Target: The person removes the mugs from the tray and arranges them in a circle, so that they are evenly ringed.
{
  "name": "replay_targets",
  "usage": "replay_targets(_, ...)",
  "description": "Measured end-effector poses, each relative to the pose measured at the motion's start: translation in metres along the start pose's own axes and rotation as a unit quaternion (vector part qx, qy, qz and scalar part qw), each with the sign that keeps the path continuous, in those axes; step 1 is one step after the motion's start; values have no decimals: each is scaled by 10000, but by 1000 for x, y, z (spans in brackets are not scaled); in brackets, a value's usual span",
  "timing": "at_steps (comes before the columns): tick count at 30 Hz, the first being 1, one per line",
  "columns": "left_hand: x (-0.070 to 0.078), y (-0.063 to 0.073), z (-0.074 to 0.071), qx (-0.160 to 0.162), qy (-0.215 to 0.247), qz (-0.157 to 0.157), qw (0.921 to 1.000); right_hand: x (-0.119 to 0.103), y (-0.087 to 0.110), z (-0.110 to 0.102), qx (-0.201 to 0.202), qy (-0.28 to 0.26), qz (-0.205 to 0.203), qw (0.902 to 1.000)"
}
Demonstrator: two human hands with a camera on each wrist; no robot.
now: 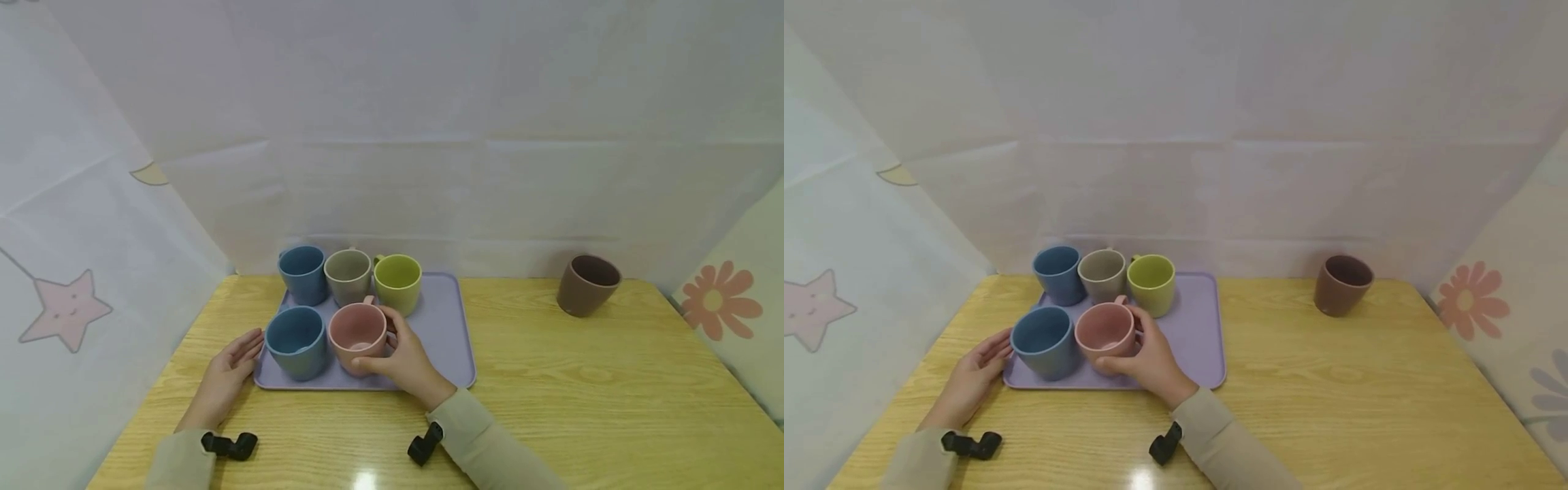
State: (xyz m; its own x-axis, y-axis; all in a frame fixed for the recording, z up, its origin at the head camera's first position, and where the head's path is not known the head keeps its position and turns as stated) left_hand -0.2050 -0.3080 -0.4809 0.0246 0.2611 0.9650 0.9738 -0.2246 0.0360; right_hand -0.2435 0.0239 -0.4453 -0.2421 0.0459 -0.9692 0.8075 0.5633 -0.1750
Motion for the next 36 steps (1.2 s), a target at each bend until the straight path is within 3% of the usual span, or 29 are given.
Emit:
replay_targets(11,-2,0,1,12,2,100,9999,0,2,-6,-20,546,-152,9984)
replay_targets(20,0,0,1,-5,-81,57,10000,-1,3,-2,-193,447,-134,9987)
replay_targets(24,0,0,0,12,-107,28,9999,0,3,0,-127,434,-11,9990)
replay_targets(36,-2,0,0,27,-31,101,9999,-7,6,-7,268,875,-251,9955)
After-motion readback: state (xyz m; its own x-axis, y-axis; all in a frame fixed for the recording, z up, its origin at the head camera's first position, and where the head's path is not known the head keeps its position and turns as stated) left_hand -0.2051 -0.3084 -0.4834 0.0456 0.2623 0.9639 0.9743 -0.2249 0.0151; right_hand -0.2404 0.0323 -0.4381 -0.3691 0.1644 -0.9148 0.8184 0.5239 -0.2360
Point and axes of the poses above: each hand's wrist, its own y-axis away from the middle knuckle, its own z-axis out of the palm, x = y × z, the point moved 3 cm from there along -y, towards the middle knuckle, and after that the axes turned 13 degrees about -x, right-handed, at the moved point
